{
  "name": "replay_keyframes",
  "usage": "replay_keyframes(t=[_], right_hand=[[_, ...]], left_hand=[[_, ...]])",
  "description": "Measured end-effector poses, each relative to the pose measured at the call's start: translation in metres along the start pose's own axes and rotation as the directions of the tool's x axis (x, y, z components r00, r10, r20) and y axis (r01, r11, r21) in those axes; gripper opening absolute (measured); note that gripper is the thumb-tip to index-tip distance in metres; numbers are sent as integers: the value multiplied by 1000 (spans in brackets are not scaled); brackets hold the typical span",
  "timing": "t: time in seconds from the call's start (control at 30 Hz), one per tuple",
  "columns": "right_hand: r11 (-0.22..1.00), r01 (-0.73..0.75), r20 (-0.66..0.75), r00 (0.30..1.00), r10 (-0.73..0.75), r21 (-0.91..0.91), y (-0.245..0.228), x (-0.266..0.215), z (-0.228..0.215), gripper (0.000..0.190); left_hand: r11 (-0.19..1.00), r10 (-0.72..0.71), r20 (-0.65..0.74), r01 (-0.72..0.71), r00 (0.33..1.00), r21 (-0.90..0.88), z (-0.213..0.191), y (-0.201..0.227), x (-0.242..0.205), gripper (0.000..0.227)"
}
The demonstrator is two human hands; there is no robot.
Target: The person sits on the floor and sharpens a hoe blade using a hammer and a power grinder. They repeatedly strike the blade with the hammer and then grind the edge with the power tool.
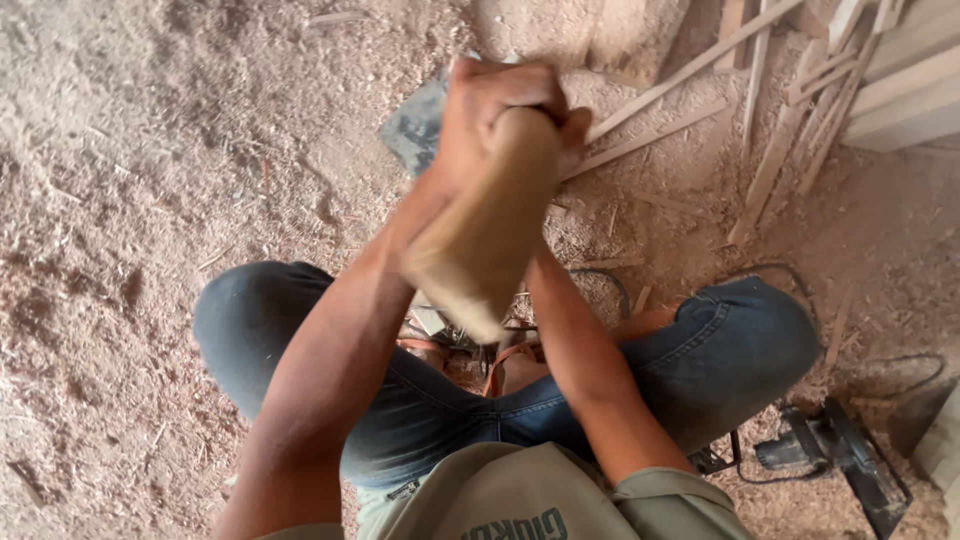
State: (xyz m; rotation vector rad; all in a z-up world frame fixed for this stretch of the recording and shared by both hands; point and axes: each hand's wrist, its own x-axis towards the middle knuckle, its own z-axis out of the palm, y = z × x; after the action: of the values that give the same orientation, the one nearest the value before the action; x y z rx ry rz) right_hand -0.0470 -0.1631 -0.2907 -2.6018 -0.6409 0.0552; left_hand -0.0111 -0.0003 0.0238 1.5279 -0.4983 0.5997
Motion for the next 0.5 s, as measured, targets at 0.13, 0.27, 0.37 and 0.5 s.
replay_keyframes(t=[0.13, 0.27, 0.37, 0.5], right_hand=[[1000, -8, -31, 999, 7, -10, -19, 6, -27, 46], [996, 32, 234, 972, -11, -88, -53, 2, -28, 46], [994, 17, 199, 980, 4, -105, -55, 10, -38, 45], [994, -2, 186, 982, 23, -112, -50, 19, -52, 45]], left_hand=[[1000, 8, 7, -8, 1000, -6, 3, 1, 4, 29], [997, 37, 11, -36, 999, -68, 9, -5, 13, 30], [990, 38, 18, -35, 999, -140, 12, -12, 17, 23], [993, 84, 30, -81, 996, -88, 14, -18, 15, 22]])
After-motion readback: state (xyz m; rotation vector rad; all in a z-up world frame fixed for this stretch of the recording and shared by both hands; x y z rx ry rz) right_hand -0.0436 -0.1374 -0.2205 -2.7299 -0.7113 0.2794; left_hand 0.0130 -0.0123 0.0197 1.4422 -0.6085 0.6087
